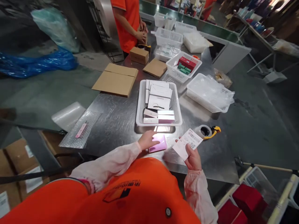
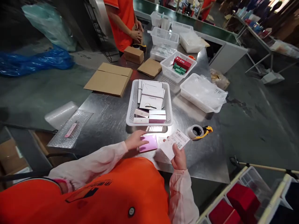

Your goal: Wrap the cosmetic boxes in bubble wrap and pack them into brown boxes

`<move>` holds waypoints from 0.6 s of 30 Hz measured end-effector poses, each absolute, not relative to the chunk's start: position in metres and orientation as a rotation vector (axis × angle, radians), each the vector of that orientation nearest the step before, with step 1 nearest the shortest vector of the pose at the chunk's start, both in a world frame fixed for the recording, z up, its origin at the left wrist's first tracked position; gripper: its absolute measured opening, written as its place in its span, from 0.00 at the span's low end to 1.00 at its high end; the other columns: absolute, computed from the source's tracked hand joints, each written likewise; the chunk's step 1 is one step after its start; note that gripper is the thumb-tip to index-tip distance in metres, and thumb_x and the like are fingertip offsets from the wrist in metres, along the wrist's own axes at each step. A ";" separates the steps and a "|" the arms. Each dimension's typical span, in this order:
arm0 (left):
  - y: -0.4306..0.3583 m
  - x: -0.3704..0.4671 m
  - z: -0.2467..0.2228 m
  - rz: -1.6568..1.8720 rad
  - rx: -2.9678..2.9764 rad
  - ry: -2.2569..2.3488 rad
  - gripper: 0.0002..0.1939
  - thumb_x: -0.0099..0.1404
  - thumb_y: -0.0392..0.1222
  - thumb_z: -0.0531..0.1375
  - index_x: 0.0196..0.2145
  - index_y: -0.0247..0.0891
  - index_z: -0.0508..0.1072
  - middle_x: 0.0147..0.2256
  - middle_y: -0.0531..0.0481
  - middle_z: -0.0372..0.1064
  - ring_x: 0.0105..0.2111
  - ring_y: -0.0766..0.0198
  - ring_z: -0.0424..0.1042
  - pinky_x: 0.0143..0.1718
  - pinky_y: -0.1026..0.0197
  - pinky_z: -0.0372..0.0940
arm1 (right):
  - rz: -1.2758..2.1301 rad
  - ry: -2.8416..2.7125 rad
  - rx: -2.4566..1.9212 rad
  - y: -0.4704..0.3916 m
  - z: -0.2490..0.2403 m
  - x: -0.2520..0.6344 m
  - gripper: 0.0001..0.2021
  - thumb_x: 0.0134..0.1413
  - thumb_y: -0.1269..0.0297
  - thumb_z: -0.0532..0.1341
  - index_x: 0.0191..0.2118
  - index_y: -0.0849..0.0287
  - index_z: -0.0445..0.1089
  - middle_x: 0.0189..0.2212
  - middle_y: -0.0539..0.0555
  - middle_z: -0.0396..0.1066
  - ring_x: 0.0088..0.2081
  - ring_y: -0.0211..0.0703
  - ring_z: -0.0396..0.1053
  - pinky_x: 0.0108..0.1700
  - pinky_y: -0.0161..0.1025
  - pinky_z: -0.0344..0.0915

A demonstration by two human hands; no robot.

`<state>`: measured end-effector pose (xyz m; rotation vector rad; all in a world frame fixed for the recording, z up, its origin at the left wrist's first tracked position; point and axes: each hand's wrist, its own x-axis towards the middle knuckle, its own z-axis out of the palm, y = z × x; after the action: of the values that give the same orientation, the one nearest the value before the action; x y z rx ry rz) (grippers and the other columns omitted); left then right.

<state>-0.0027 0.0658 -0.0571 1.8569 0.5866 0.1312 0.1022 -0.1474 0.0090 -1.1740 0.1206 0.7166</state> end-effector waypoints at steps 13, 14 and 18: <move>0.066 -0.014 -0.069 -0.426 1.072 0.358 0.45 0.47 0.51 0.66 0.63 0.42 0.64 0.58 0.36 0.66 0.51 0.42 0.69 0.51 0.42 0.62 | 0.743 0.210 -1.103 -0.172 0.002 0.098 0.37 0.40 0.61 0.76 0.59 0.55 0.67 0.49 0.60 0.78 0.49 0.63 0.76 0.54 0.62 0.70; 0.070 -0.018 -0.065 -0.451 0.895 0.330 0.43 0.49 0.54 0.66 0.62 0.40 0.65 0.56 0.35 0.67 0.47 0.43 0.71 0.48 0.43 0.64 | 0.751 0.210 -1.103 -0.174 0.001 0.099 0.37 0.41 0.61 0.75 0.59 0.55 0.67 0.49 0.60 0.77 0.50 0.63 0.76 0.54 0.62 0.70; 0.072 -0.032 -0.056 -0.431 0.578 0.362 0.42 0.53 0.65 0.63 0.57 0.33 0.68 0.51 0.31 0.71 0.45 0.43 0.72 0.46 0.40 0.63 | 0.784 0.191 -1.077 -0.172 0.000 0.098 0.37 0.43 0.62 0.75 0.60 0.54 0.66 0.52 0.62 0.75 0.51 0.64 0.74 0.55 0.63 0.70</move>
<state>-0.0323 0.0721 -0.0560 0.5778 0.3615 -0.4307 0.0979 -0.1723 0.0002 -1.0768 0.1914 0.7836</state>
